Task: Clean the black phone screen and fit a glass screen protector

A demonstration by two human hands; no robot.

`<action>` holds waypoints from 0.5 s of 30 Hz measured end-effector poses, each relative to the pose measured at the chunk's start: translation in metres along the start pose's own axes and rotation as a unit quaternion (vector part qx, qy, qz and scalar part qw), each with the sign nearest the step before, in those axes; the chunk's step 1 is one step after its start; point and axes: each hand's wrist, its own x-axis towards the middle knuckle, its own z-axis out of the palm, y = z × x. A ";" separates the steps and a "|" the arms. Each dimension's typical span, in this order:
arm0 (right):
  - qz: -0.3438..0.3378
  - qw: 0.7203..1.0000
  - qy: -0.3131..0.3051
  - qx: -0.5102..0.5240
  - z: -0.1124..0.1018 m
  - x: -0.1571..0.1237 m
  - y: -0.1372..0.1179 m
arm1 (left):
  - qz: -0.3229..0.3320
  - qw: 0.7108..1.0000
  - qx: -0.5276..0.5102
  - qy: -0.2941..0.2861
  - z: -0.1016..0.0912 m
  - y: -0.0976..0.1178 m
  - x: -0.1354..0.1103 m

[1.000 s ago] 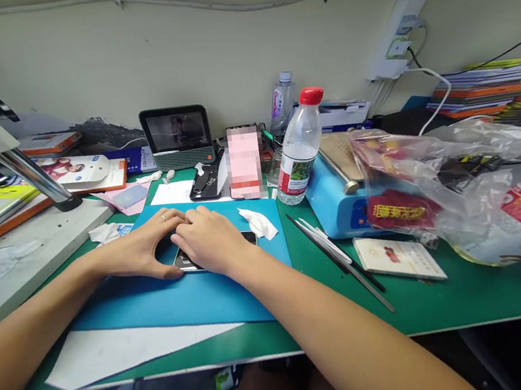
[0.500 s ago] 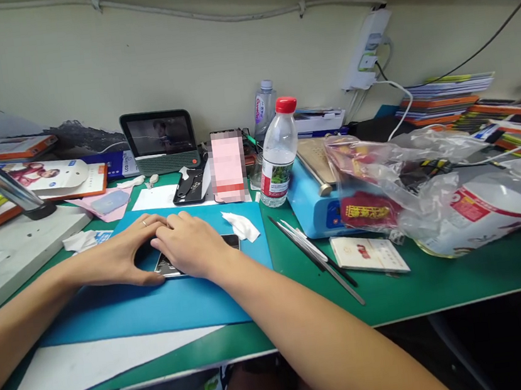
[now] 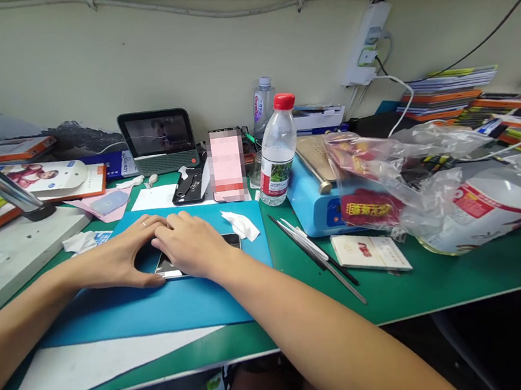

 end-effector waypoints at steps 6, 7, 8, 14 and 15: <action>-0.001 1.000 -0.005 0.022 0.000 0.001 0.002 | -0.002 1.000 -0.005 -0.004 0.001 0.000 0.001; 0.000 1.000 -0.004 0.026 0.000 0.001 0.002 | -0.001 1.000 -0.004 -0.004 0.001 0.000 0.001; 0.001 1.000 -0.003 0.030 0.000 0.001 0.002 | 0.002 1.000 -0.004 -0.002 0.001 0.001 0.001; 0.022 0.998 0.019 0.060 -0.003 0.001 0.004 | 0.010 1.000 0.002 0.002 0.003 -0.002 -0.001; 0.027 0.997 0.024 0.065 -0.004 0.000 0.004 | 0.010 1.000 0.005 0.003 0.003 -0.003 -0.001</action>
